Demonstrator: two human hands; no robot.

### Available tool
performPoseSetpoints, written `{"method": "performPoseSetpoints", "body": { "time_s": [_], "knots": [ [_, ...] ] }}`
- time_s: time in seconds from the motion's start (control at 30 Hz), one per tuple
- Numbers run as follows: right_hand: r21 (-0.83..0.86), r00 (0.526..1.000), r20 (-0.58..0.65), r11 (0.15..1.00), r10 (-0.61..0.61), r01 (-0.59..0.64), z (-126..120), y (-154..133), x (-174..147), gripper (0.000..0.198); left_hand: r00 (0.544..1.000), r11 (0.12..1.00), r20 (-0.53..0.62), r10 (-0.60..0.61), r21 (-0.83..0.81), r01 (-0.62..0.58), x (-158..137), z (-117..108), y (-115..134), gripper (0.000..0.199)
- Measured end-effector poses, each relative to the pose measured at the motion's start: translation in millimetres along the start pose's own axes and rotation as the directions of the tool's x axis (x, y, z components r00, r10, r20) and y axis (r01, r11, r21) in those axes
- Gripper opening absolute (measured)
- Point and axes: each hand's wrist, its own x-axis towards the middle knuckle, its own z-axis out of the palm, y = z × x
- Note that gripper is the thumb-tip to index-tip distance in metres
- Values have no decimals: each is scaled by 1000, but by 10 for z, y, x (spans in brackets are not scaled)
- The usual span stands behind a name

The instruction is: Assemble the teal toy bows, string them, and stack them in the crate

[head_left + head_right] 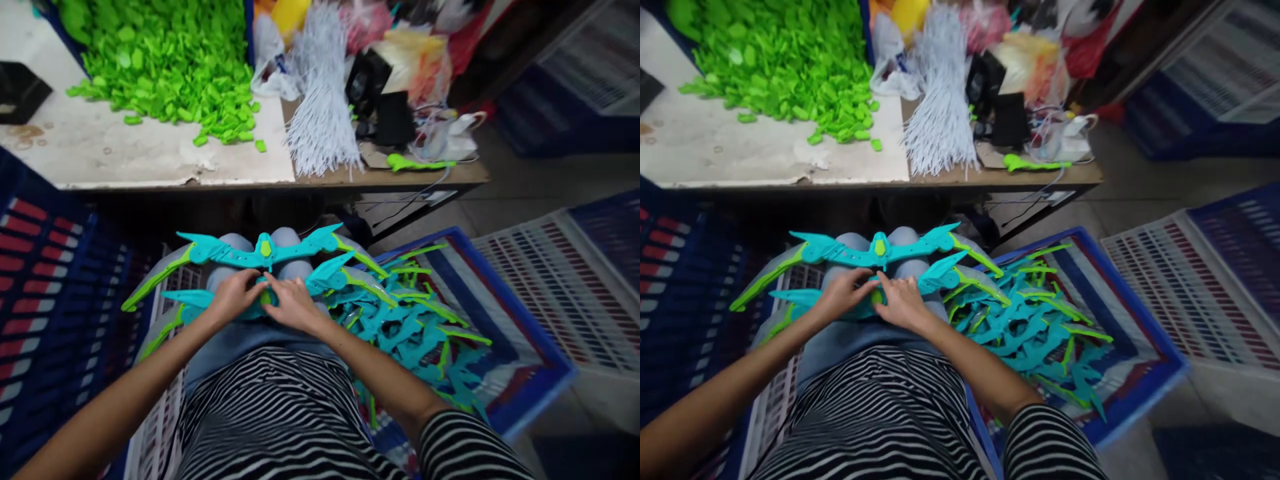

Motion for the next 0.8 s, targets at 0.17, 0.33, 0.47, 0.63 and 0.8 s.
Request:
{"method": "performPoseSetpoints", "body": {
  "time_s": [0.17, 0.33, 0.47, 0.63, 0.8],
  "knots": [
    [15, 982, -145, 992, -120, 123, -160, 38, 162, 41, 911, 954, -367, 190, 288, -83, 305, -52, 2, 42],
    [60, 823, -540, 984, 175, -170, -1035, 729, 497, 37, 929, 886, -319, 188, 464, -20, 331, 41, -112, 41],
    [-138, 712, -611, 840, 345, -525, -1788, 1338, 833, 35, 905, 856, -383, 187, 515, 42, 207, 86, -160, 43],
    [-336, 839, -436, 806, 325, -487, -2137, 1434, 1140, 33, 892, 844, -375, 254, 536, -15, 205, 81, -201, 42],
    [-311, 845, -415, 821, 336, -479, -2150, 1518, 963, 30, 868, 877, -410, 282, 477, -59, 179, -50, -142, 34]
  ]
}}
